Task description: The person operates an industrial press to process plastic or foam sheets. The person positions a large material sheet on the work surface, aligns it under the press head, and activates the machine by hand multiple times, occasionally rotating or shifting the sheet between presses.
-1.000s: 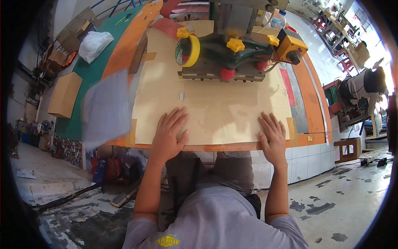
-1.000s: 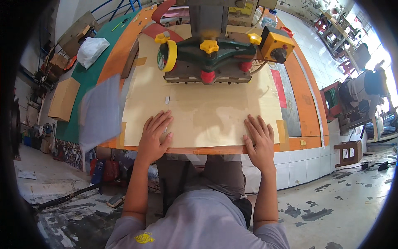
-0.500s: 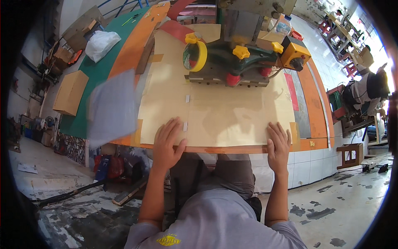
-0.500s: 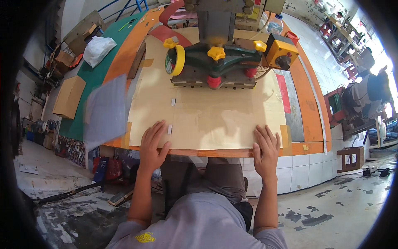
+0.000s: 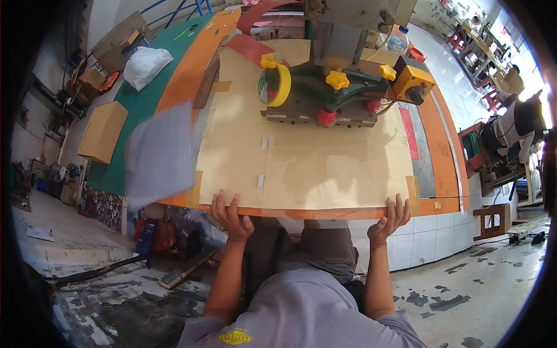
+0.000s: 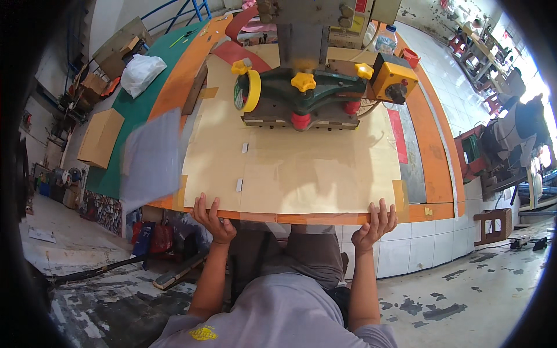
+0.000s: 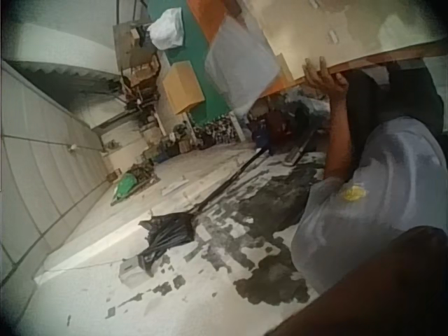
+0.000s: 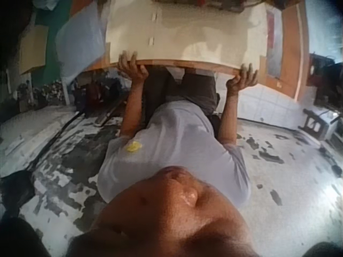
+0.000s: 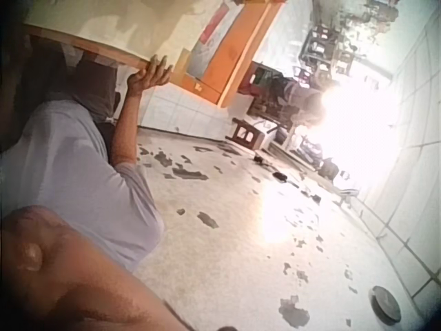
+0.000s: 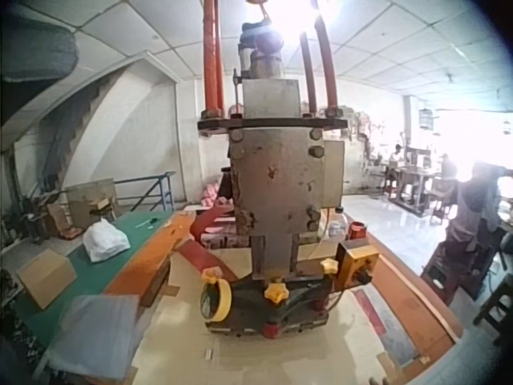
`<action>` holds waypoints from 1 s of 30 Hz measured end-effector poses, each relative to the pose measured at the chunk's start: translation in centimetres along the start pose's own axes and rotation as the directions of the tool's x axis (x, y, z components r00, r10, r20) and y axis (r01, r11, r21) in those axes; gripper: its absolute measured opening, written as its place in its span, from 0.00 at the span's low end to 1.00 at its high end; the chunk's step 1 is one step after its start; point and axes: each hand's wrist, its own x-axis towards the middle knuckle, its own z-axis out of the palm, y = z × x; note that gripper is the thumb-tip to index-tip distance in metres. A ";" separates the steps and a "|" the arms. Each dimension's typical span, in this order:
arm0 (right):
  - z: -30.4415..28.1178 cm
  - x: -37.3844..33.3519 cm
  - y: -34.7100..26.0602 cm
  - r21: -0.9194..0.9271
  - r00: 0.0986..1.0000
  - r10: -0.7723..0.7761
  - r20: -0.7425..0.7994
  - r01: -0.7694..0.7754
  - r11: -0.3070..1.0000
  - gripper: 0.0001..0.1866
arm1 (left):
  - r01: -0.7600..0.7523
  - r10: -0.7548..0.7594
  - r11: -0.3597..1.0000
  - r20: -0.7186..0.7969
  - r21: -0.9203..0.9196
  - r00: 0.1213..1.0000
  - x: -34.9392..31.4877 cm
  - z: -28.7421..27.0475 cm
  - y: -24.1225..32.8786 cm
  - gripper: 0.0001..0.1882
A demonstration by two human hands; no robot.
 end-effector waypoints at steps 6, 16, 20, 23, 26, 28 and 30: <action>-0.4 0.1 -0.1 0.000 1.000 -0.001 0.027 0.001 1.000 0.30 | 0.005 -0.005 1.000 0.035 -0.014 0.999 0.2 -0.4 0.1 0.29; -2.3 1.7 -1.4 0.016 0.990 0.046 0.134 -0.049 0.999 0.29 | 0.017 -0.015 0.999 0.076 -0.027 0.997 0.4 -1.2 0.2 0.29; -4.4 4.6 -2.2 0.034 0.967 0.100 0.236 -0.111 0.993 0.25 | 0.016 -0.004 0.996 0.132 -0.083 0.991 2.3 -3.1 0.4 0.29; -5.1 8.1 -2.2 0.031 0.940 0.145 0.309 -0.163 0.986 0.19 | 0.064 -0.042 0.987 0.147 -0.150 0.988 5.5 -4.7 0.4 0.24; -4.1 12.9 -2.5 0.039 0.880 0.126 0.457 -0.162 0.986 0.15 | 0.202 -0.135 0.956 0.290 -0.213 0.947 9.2 -4.8 -1.3 0.17; -2.5 15.4 -2.1 0.039 0.845 0.092 0.526 -0.132 0.990 0.16 | 0.392 -0.220 0.880 0.501 -0.268 0.837 13.5 -3.9 -0.9 0.09; 0.1 16.9 -1.3 0.093 0.778 0.036 0.627 -0.121 0.988 0.23 | 0.339 -0.134 0.892 0.540 -0.300 0.831 16.4 -1.6 -1.3 0.11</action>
